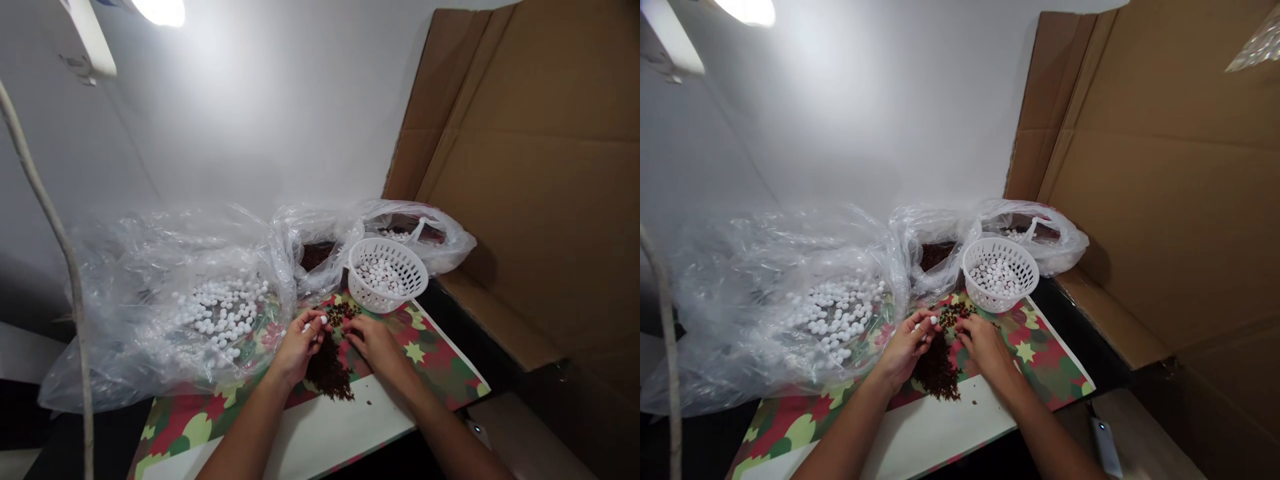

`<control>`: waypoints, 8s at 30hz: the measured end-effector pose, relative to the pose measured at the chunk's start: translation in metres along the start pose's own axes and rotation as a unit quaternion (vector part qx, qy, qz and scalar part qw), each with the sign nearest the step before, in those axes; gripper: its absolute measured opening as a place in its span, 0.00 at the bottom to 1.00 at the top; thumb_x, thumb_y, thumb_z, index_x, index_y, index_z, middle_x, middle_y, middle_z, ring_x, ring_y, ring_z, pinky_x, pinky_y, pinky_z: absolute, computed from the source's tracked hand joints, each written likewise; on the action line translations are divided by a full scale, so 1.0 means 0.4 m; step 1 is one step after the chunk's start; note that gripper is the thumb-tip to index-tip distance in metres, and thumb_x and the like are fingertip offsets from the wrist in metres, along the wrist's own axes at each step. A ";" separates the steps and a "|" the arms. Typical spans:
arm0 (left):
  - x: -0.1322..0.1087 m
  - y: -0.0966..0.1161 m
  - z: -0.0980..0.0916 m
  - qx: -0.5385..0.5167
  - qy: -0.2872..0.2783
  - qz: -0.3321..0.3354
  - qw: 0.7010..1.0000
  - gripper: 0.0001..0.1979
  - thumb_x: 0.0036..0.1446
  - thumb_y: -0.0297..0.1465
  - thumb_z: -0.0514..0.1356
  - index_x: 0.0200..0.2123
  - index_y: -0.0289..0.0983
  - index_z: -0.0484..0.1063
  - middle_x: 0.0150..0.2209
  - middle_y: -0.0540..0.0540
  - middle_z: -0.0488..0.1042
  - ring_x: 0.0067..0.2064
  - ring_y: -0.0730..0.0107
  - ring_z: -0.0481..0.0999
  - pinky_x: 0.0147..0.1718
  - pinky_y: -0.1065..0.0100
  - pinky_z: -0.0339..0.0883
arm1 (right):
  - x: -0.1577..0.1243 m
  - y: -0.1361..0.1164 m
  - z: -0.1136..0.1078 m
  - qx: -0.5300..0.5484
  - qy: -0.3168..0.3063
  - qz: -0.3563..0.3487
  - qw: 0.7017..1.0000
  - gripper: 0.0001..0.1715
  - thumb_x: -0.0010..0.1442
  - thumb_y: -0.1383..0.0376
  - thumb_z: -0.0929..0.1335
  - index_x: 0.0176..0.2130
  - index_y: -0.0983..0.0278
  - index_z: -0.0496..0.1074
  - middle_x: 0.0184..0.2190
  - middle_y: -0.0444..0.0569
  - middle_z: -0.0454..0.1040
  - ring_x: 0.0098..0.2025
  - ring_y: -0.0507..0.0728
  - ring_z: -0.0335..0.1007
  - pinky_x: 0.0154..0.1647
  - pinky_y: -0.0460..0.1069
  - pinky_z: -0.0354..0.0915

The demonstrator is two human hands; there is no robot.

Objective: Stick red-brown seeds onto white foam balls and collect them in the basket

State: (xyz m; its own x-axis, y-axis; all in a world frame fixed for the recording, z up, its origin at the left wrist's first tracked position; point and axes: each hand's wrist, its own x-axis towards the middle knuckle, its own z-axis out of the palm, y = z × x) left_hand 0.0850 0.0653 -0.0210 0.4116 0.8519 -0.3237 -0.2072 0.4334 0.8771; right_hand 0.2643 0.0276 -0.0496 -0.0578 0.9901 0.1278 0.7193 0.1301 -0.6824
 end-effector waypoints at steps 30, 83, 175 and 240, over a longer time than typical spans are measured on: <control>-0.020 0.005 0.010 0.009 -0.057 0.003 0.998 0.18 0.45 0.37 0.68 0.35 0.30 0.72 0.23 0.51 0.61 0.22 0.85 0.53 0.18 0.77 0.37 | -0.016 -0.046 -0.008 0.466 -0.017 0.017 0.885 0.13 0.52 0.59 0.71 0.29 0.67 0.70 0.35 0.49 0.70 0.41 0.52 0.65 0.42 0.45 0.60; -0.072 0.148 -0.135 0.644 -0.001 0.154 0.749 0.08 0.52 0.31 0.53 0.36 0.37 0.69 0.32 0.48 0.71 0.35 0.70 0.68 0.35 0.72 0.56 | 0.126 -0.142 0.018 -0.118 -0.027 -0.153 0.981 0.14 0.62 0.70 0.60 0.42 0.63 0.72 0.38 0.49 0.69 0.36 0.51 0.65 0.38 0.44 0.58; -0.013 0.017 -0.032 0.053 -0.023 0.058 0.997 0.22 0.40 0.40 0.69 0.33 0.32 0.67 0.20 0.56 0.57 0.18 0.88 0.48 0.16 0.77 0.35 | 0.014 -0.098 0.024 0.320 0.102 -0.126 0.934 0.04 0.57 0.66 0.68 0.31 0.66 0.70 0.36 0.48 0.70 0.40 0.51 0.67 0.41 0.45 0.64; -0.026 0.017 -0.024 0.055 -0.077 0.031 0.995 0.23 0.40 0.42 0.69 0.29 0.33 0.62 0.20 0.56 0.57 0.19 0.87 0.47 0.17 0.76 0.34 | -0.016 -0.127 0.034 0.191 0.141 -0.080 0.968 0.02 0.55 0.68 0.64 0.31 0.65 0.67 0.29 0.45 0.70 0.35 0.50 0.65 0.37 0.43 0.60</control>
State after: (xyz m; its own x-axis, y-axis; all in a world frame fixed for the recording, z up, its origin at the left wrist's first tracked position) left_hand 0.0709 0.0621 -0.0150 0.5345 0.8167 -0.2175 -0.1414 0.3402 0.9297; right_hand 0.2186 0.0152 -0.0256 0.0840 0.9089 0.4085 0.4045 0.3435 -0.8475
